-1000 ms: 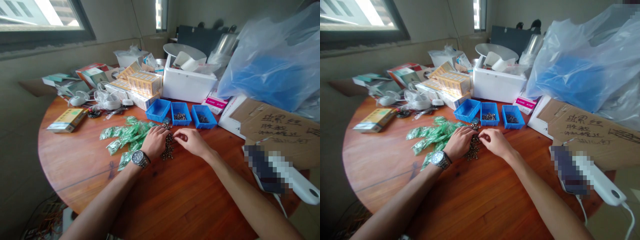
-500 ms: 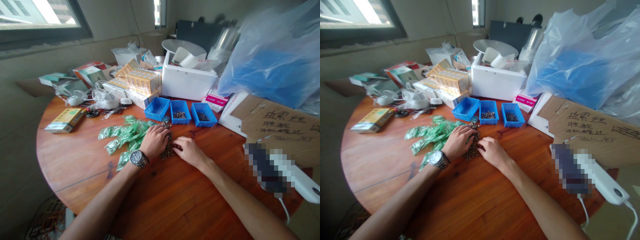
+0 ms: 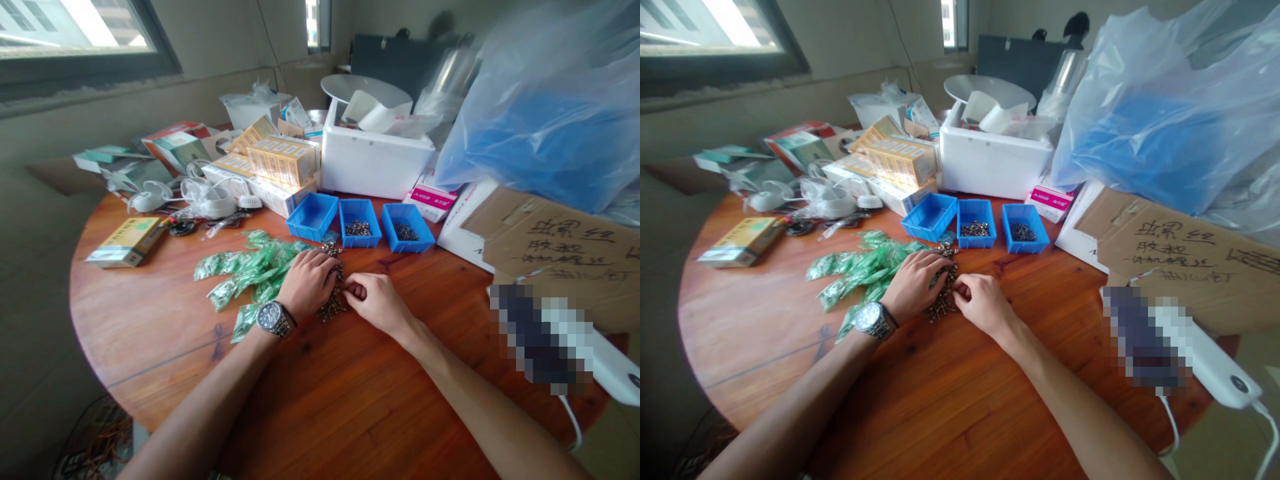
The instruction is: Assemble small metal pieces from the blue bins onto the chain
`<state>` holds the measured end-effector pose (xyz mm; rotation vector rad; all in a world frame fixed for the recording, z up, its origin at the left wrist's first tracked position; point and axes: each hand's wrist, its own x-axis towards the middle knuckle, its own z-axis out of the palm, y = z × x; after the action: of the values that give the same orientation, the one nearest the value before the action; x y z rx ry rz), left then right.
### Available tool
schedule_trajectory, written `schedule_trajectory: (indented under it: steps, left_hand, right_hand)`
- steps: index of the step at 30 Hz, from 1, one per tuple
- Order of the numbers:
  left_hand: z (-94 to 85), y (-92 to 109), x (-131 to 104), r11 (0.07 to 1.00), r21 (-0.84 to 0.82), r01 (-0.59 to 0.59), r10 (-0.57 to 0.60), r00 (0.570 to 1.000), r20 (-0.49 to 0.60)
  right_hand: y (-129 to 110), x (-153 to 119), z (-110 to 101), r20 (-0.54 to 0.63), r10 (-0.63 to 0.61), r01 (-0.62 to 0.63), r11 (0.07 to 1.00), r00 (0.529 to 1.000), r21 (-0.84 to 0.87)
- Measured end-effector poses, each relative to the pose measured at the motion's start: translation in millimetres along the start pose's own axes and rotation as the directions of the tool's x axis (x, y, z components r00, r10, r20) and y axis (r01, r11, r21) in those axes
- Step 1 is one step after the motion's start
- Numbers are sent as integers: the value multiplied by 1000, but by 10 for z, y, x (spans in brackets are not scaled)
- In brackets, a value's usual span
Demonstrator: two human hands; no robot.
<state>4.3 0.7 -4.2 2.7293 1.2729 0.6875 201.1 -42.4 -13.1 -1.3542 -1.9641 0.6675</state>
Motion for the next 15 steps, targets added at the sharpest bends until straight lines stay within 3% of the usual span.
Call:
schedule_trajectory:
  steps: [3,7,12,15]
  left_hand:
    - [-2,1,0,1000,3,2,-2,1000,-1]
    - [11,-6,-3,1000,2,-8,8,1000,-7]
    - [21,-17,-8,1000,-8,-9,9,1000,-10]
    - [23,-22,-9,1000,-11,-9,9,1000,-10]
  right_hand:
    - [19,-8,-84,-5,121,-115,950,993,290]
    - [88,-1,-218,34,225,-198,765,974,613]
    - [134,22,-348,-21,335,-165,518,942,839]
    - [131,27,-380,-47,362,-127,440,931,889]
